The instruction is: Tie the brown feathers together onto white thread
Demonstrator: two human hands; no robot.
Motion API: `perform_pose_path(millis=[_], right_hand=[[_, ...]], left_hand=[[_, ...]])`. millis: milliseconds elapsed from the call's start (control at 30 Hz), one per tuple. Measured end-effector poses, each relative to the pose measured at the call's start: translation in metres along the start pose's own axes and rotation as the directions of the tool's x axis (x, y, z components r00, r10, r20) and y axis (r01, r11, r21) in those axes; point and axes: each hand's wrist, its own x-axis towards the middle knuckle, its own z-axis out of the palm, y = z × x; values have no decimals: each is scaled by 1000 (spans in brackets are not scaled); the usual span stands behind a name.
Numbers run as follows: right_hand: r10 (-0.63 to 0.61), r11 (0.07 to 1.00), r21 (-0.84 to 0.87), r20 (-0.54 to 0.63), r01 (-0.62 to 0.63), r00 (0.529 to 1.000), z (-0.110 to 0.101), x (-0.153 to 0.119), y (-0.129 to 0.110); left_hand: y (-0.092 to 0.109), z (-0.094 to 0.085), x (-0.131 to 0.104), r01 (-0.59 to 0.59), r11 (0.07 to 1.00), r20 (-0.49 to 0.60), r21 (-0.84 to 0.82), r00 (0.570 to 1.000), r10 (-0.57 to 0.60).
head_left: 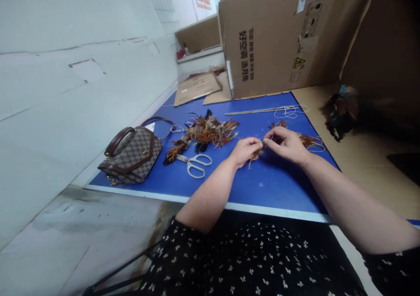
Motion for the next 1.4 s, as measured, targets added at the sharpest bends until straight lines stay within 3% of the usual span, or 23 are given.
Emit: perform_pose_path(millis=[167, 467, 700, 967, 1167, 1400], right_hand=[[4, 1000, -15, -5, -4, 1000, 2, 0, 3], [-14, 1000, 6, 22, 14, 1000, 6, -1, 4], [3, 999, 38, -60, -1, 998, 5, -2, 3], [-35, 997, -70, -2, 35, 999, 9, -1, 1], [-66, 996, -51, 43, 68, 997, 9, -2, 1], [-100, 994, -40, -4, 100, 995, 5, 0, 2]], left_hand=[[-3, -2, 1, -3, 1000, 1, 8, 1000, 3], [1, -4, 3, -28, 996, -104, -85, 994, 19], [-1, -3, 2, -26, 999, -83, -37, 996, 23], [-2, -4, 3, -25, 999, -103, -26, 994, 22], [-6, -7, 7, -71, 996, -120, -51, 991, 64], [-1, -2, 3, -64, 997, -113, -37, 992, 60]])
